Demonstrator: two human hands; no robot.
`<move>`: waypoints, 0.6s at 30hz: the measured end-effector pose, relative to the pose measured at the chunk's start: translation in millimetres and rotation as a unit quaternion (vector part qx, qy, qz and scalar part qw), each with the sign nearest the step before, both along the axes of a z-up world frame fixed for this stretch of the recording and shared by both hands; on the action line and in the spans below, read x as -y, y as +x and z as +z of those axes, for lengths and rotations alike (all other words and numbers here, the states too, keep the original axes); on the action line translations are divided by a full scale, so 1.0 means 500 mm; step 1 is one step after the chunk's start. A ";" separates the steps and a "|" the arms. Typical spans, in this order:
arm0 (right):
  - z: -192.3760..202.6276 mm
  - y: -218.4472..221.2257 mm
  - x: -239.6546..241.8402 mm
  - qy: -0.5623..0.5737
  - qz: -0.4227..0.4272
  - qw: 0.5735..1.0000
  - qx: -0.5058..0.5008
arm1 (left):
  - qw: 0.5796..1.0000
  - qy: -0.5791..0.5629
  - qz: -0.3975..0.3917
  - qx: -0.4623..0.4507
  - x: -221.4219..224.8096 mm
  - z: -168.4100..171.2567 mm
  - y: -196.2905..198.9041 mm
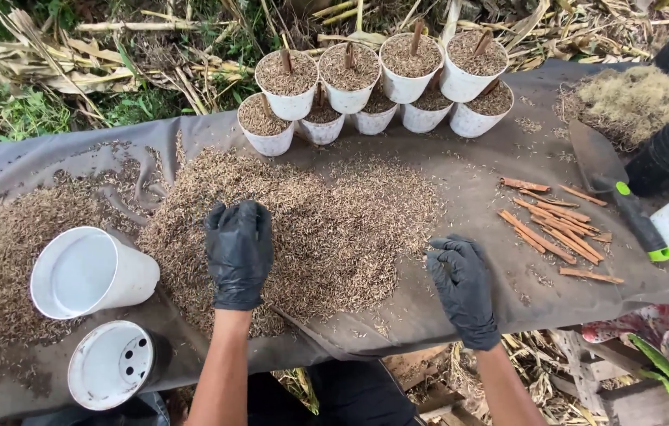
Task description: Filling small pots with substrate, spraying them with a liquid, and planting wooden cuttings into the pots.
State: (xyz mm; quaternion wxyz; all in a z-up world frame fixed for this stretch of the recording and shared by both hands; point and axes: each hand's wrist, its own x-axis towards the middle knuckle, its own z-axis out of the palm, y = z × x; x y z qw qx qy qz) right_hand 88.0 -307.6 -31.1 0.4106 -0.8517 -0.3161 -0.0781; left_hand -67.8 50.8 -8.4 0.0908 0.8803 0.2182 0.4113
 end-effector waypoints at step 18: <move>0.029 -0.012 -0.019 -0.032 0.000 0.991 0.132 | 0.968 -0.151 0.116 0.165 -0.005 0.207 -0.395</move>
